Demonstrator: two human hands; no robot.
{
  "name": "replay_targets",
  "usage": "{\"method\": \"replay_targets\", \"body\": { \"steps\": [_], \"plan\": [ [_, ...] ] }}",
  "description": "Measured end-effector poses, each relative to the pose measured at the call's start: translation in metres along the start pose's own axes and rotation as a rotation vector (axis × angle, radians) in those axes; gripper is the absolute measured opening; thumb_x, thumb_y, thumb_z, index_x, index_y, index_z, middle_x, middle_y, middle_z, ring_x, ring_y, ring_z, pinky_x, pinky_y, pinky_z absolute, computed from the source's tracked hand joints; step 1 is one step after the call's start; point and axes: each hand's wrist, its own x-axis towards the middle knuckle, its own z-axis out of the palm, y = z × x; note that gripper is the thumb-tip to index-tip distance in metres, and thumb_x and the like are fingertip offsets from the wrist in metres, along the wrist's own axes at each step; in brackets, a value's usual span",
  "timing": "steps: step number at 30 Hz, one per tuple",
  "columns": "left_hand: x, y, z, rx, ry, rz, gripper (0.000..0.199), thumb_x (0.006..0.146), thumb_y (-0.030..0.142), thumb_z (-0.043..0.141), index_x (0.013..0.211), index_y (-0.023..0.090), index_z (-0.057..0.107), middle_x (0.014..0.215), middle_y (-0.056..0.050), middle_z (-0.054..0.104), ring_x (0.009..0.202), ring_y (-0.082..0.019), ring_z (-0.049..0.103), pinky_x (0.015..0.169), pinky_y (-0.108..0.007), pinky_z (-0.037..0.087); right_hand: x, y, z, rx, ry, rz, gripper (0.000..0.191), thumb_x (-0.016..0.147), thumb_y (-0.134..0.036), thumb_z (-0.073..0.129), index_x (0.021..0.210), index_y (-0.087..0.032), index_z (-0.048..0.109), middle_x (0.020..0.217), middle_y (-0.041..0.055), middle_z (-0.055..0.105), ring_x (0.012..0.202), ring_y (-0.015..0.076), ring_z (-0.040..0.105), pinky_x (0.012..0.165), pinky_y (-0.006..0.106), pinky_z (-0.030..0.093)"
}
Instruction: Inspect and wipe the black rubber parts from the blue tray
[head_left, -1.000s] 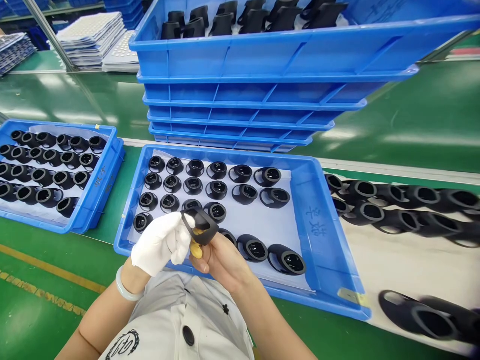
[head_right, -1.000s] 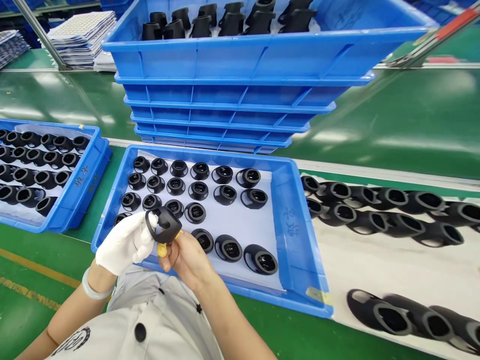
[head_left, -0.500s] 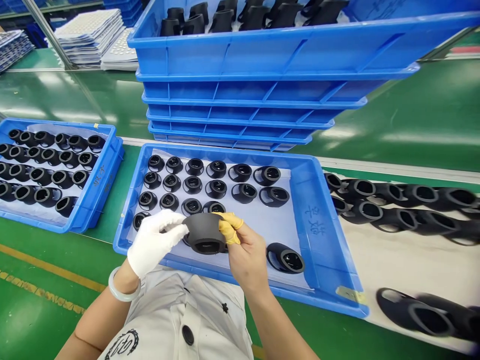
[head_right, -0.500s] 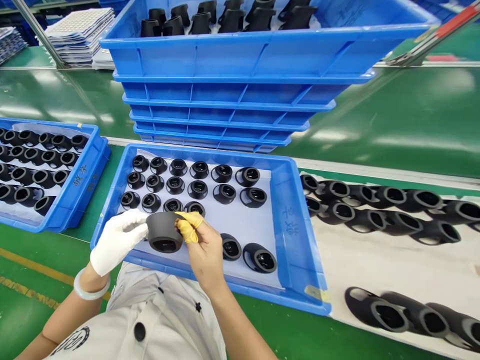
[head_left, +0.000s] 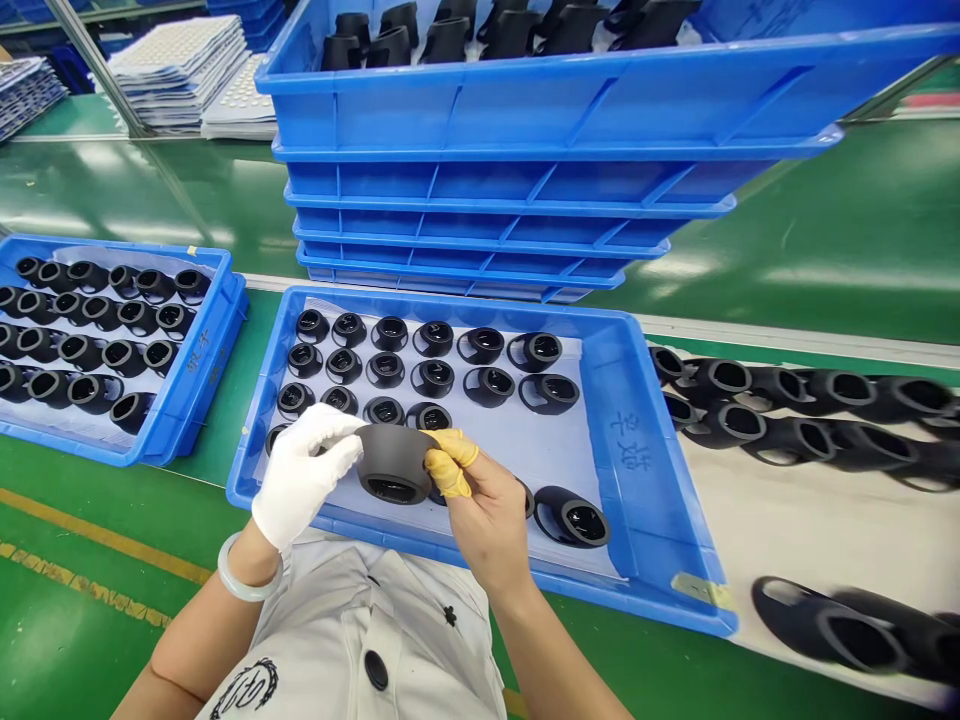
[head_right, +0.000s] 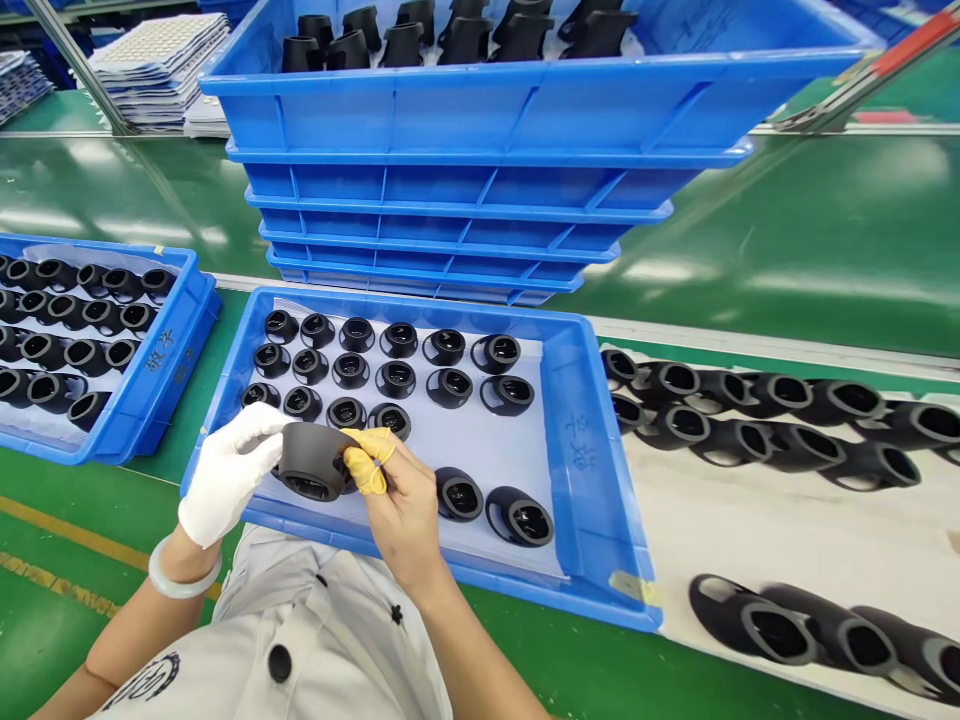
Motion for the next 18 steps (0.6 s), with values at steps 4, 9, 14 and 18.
{"method": "replay_targets", "body": {
  "steps": [4, 9, 14, 18],
  "plan": [
    [0.0007, 0.0012, -0.0004, -0.015, 0.003, 0.011, 0.014, 0.077, 0.016, 0.060, 0.079, 0.020, 0.073, 0.082, -0.003, 0.064, 0.080, -0.016, 0.056, 0.073, -0.024, 0.044, -0.0002, -0.0004, 0.0008, 0.014, -0.018, -0.017, 0.015, 0.087, -0.029, 0.058, 0.089, -0.025, 0.073, 0.072, 0.0026, 0.057, 0.065, 0.0163, 0.048, 0.061, 0.030, 0.041],
    [0.0009, 0.0023, 0.0005, -0.063, 0.025, -0.040, 0.011, 0.075, 0.019, 0.061, 0.077, 0.018, 0.071, 0.078, -0.003, 0.064, 0.073, -0.015, 0.055, 0.066, -0.024, 0.044, -0.0001, 0.0030, 0.0010, -0.007, -0.046, -0.053, 0.017, 0.088, -0.027, 0.056, 0.090, -0.025, 0.073, 0.074, 0.0035, 0.059, 0.066, 0.0166, 0.050, 0.061, 0.030, 0.042],
    [0.0030, -0.0004, 0.0012, -0.136, 0.089, -0.049, 0.008, 0.074, 0.023, 0.064, 0.076, 0.018, 0.069, 0.081, -0.003, 0.066, 0.078, -0.017, 0.058, 0.072, -0.025, 0.046, 0.0004, 0.0029, 0.0009, 0.003, -0.089, -0.096, 0.015, 0.087, -0.023, 0.058, 0.089, -0.025, 0.073, 0.077, 0.0034, 0.061, 0.068, 0.0161, 0.053, 0.062, 0.029, 0.044],
    [0.0055, -0.0051, 0.0055, -0.237, 0.116, -0.153, 0.017, 0.069, 0.032, 0.067, 0.075, 0.016, 0.069, 0.078, -0.005, 0.067, 0.076, -0.019, 0.059, 0.071, -0.028, 0.047, -0.0005, -0.0037, 0.0015, 0.150, -0.254, -0.015, 0.019, 0.087, -0.032, 0.060, 0.075, -0.022, 0.071, 0.070, 0.0036, 0.062, 0.064, 0.0162, 0.055, 0.059, 0.029, 0.045]
  ]
}}
